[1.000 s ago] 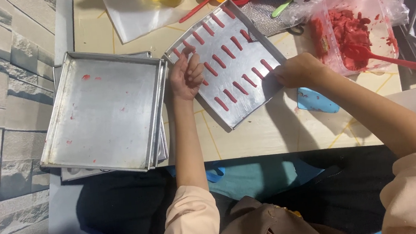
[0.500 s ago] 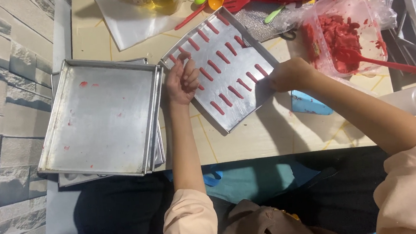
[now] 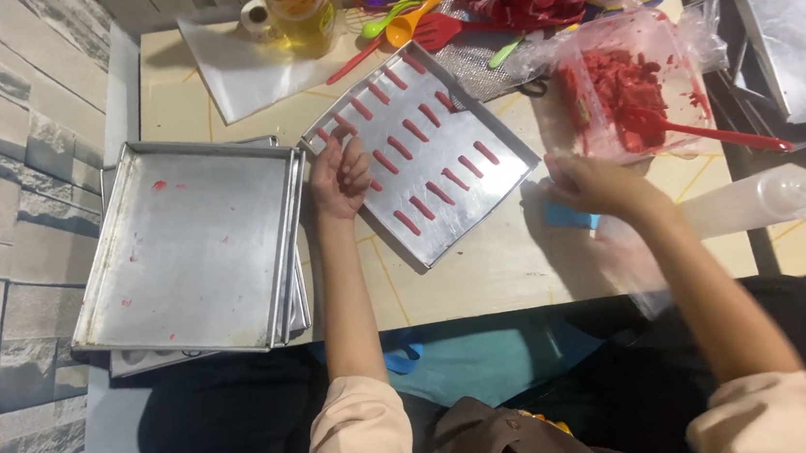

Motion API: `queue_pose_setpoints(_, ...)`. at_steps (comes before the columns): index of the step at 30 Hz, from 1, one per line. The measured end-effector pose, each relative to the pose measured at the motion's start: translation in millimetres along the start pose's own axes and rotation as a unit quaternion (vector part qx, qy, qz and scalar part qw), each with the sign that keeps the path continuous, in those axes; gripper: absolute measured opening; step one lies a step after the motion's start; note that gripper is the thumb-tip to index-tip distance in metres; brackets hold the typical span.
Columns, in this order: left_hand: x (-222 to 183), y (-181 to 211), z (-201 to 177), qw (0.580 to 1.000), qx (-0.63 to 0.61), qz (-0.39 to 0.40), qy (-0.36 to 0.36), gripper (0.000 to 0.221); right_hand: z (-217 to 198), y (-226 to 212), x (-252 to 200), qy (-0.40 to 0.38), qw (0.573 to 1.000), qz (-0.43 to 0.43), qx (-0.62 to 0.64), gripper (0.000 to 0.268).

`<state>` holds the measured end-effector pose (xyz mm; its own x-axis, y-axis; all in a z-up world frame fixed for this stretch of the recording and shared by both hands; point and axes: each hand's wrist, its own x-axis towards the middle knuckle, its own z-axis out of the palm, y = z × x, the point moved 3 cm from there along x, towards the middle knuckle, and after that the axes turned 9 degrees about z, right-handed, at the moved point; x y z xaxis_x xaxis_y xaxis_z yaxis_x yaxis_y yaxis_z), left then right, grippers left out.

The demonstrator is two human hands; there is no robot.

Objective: Filling a piping bag with red batter and piping it onto a metal tray in small strips.

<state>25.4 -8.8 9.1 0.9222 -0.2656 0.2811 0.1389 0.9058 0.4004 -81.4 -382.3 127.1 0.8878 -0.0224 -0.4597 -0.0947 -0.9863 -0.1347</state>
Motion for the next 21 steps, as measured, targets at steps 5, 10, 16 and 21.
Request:
queue_pose_setpoints(5, -4.7, 1.5, -1.3, 1.0, 0.019, 0.009, 0.008, 0.031, 64.7, 60.7, 37.0, 0.137, 0.988, -0.016, 0.063, 0.04)
queue_pose_setpoints(10, -25.3, 7.6, 9.0, 0.998, 0.051, 0.022, 0.018, 0.03, 75.4, 59.7, 38.2, 0.189, 0.977, -0.006, 0.095, 0.047)
queue_pose_setpoints(16, -60.3, 13.9, 35.2, 0.975, 0.22, -0.018, 0.024, 0.029, 74.6, 54.5, 29.9, 0.239, 0.967, -0.072, 0.058, 0.052)
queue_pose_setpoints(21, -81.3, 34.6, 52.4, 0.672, 0.734, -0.055, 0.085, 0.019, 56.4, 34.9, 0.1, 0.334, 0.932, -0.135, -0.038, 0.053)
